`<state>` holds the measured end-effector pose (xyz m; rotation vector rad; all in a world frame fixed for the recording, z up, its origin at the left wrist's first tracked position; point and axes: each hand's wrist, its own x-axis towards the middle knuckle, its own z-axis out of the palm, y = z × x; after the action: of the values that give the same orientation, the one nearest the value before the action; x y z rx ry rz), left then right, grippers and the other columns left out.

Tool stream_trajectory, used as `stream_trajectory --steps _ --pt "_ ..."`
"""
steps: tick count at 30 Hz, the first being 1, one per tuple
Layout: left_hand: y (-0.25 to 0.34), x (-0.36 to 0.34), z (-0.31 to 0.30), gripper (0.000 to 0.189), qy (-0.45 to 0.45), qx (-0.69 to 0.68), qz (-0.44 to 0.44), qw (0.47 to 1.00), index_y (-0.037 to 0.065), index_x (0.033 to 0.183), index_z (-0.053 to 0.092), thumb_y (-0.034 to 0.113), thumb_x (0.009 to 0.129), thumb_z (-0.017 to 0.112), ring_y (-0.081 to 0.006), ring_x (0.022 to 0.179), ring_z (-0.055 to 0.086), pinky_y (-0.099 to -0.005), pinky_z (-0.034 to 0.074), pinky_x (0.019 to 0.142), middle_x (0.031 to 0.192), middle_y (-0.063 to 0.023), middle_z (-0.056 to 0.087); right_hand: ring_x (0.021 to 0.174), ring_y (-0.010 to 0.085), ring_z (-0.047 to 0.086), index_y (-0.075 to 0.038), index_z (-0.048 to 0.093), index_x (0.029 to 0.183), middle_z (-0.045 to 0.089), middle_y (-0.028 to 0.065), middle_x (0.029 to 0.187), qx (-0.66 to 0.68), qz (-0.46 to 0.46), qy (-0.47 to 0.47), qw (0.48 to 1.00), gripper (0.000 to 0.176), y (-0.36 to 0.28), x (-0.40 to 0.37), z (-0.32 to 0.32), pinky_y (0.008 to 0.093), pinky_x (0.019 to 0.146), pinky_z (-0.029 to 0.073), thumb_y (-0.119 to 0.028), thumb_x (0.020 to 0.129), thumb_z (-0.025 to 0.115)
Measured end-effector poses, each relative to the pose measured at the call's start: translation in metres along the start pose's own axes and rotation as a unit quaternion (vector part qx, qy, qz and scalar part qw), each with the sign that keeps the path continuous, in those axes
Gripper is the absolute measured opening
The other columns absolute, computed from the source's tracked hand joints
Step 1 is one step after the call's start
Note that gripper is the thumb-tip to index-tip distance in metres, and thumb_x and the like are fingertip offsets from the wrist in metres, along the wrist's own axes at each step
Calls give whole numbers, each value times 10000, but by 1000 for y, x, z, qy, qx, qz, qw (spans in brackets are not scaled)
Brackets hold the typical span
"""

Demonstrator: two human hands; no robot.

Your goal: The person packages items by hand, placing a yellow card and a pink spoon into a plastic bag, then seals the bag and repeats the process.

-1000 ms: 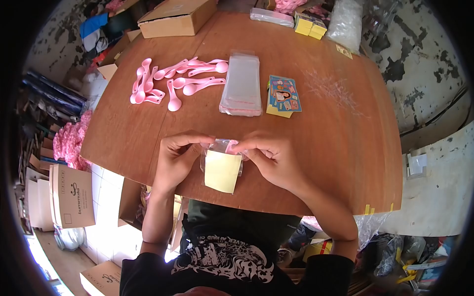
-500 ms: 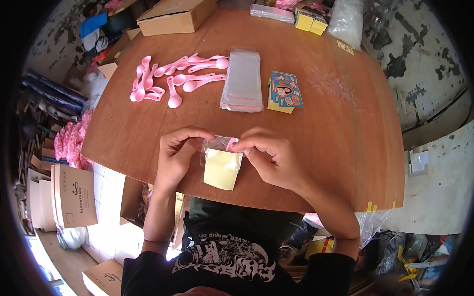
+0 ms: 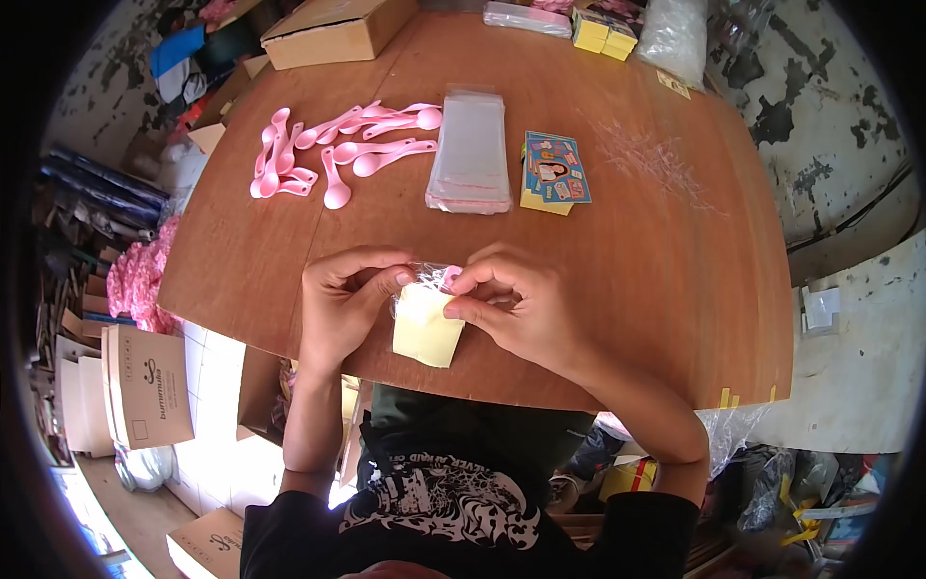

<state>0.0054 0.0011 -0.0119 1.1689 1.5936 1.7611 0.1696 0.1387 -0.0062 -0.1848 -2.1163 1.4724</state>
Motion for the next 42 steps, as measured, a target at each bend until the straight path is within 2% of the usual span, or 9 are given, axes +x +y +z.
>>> stream_trajectory --steps 5,11,15,17,21,27,33,38,42 --pt "17 -3 -4 165 0 -140 -38 989 -58 962 689 -27 810 746 -115 815 673 -233 544 701 885 -106 710 860 123 671 0 672 922 642 75 954 15 -9 11 1000 166 -3 -3 0 243 715 601 22 786 766" --pt "23 -46 -49 201 -248 85 32 965 14 922 732 77 754 822 -91 645 664 -247 518 559 778 -54 718 880 125 660 -11 680 968 660 71 972 148 41 -162 975 156 -17 3 -8 243 732 566 -24 828 748" --pt "29 -85 -86 166 -433 119 -29 893 9 849 716 39 720 816 -174 637 686 -291 516 556 748 -86 707 783 148 655 -47 676 940 683 44 867 -101 23 -105 989 115 -13 27 -18 284 693 514 -134 871 703" --pt "12 -114 -98 163 -306 278 -85 907 20 847 722 26 703 799 -193 656 699 -309 533 569 761 -89 709 765 240 660 -44 677 894 675 76 842 -308 -134 -27 941 80 2 50 -31 328 670 519 -95 835 693" --pt "-43 -161 -142 441 -165 583 -190 772 36 1060 680 109 658 845 -298 792 706 -379 554 698 928 -142 714 754 309 645 -56 688 848 666 97 843 -377 -152 15 914 65 34 94 -53 393 675 519 -86 791 698" --pt "-13 -146 -86 525 -377 320 -275 825 68 1268 577 389 868 688 -329 933 668 -410 529 783 997 -153 690 768 281 687 -34 728 852 711 138 841 -460 20 -102 882 168 45 152 -69 391 695 521 -155 738 752" --pt "59 -61 -27 358 -415 173 150 881 60 1124 684 243 826 757 -252 713 692 -350 559 637 889 -106 705 765 280 690 -31 731 849 711 152 809 -444 37 -160 881 178 49 164 -72 390 696 519 -172 741 743" --pt "61 27 -10 294 -72 392 252 882 39 1106 639 102 827 709 -342 915 663 -409 560 790 1075 -164 647 749 242 675 -20 718 846 706 126 803 -345 -22 -210 914 111 0 122 -58 353 675 507 -122 806 708" --pt "51 75 -5 344 -133 361 377 843 41 1146 614 21 814 700 -295 879 676 -374 557 810 1014 -127 660 724 222 651 6 718 873 686 108 787 -160 -9 -227 961 135 -41 90 -55 345 680 501 -122 843 688"
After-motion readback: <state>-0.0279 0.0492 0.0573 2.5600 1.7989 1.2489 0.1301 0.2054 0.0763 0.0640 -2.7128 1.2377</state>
